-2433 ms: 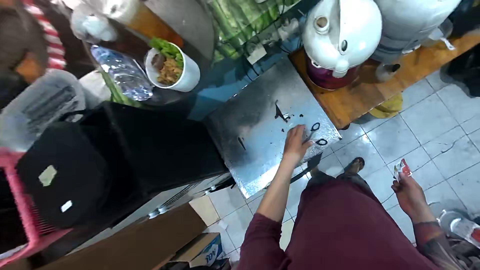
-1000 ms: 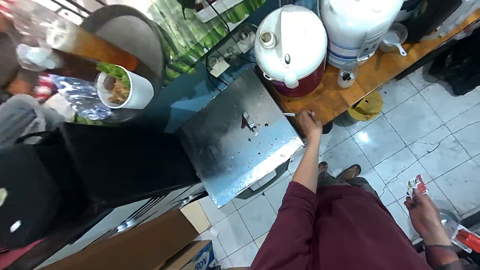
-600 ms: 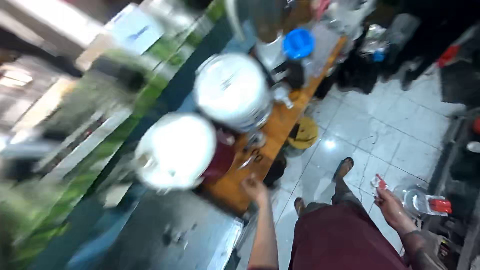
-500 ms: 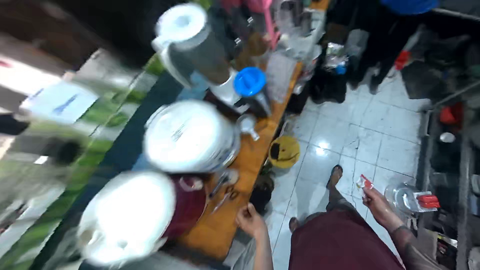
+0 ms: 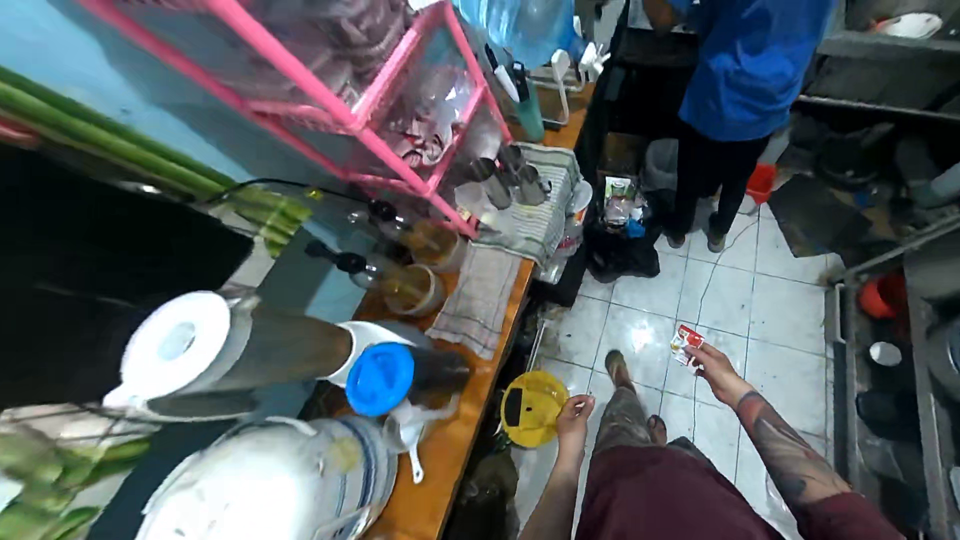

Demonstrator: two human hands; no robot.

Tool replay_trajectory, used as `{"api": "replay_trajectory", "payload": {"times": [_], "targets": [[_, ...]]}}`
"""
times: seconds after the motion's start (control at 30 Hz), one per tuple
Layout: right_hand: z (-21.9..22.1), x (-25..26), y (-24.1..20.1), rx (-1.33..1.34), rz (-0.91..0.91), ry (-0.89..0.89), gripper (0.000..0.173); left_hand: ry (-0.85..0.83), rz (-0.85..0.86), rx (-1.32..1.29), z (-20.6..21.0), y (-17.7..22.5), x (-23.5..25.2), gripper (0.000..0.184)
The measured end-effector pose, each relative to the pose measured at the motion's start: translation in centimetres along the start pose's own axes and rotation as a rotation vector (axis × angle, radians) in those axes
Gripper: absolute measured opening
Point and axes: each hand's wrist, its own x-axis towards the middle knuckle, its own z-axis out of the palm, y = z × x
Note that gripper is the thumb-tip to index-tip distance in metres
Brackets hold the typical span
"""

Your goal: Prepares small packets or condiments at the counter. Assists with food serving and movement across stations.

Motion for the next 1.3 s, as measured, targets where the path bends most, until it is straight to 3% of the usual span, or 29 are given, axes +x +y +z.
{"api": "replay_trajectory", "payload": {"times": [0.17,0.4,0.57,0.7,0.83,0.93,1.0,1.1,1.17,1.23,1.3], "targets": [[2.2,13.3,-9.2,-0.044,0.014,-0.019,0.036,-0.108,-0.048,-0.061,7.0,5.2,12.2,0.024],[7.8,36.4,-19.3,-0.159,0.004,0.010,0.032,-0.100,-0.073,-0.029,17.9,11.5,37.5,0.025],[11.8,51.6,-21.3,-0.178,0.032,0.055,0.049,-0.098,-0.123,0.170,24.7,14.6,52.7,0.031],[12.9,58.5,-19.5,-0.052,0.017,0.031,0.066,-0.129,-0.095,0.218,29.1,16.0,61.0,0.031],[11.2,59.9,-17.3,-0.045,0.094,-0.006,0.075,-0.175,-0.044,0.232,32.9,15.5,67.0,0.032],[7.1,57.3,-13.4,-0.145,0.156,-0.020,0.062,-0.226,-0.031,0.376,34.3,15.2,70.4,0.040],[3.8,53.5,-10.9,-0.220,0.231,-0.026,0.053,-0.300,-0.017,0.510,33.8,17.1,70.3,0.046],[-0.3,46.5,-8.9,-0.326,0.355,0.012,0.049,-0.296,0.059,0.536,31.7,18.8,68.5,0.047],[-1.5,41.9,-9.0,-0.313,0.397,0.061,0.049,-0.261,0.071,0.501,30.4,18.2,66.0,0.034],[-1.2,37.9,-10.5,-0.221,0.343,0.132,0.048,-0.389,0.028,0.651,29.9,18.4,61.6,0.032],[0.2,35.3,-12.9,-0.108,0.209,0.177,0.048,-0.546,-0.060,0.819,30.9,21.1,54.8,0.035]]}}
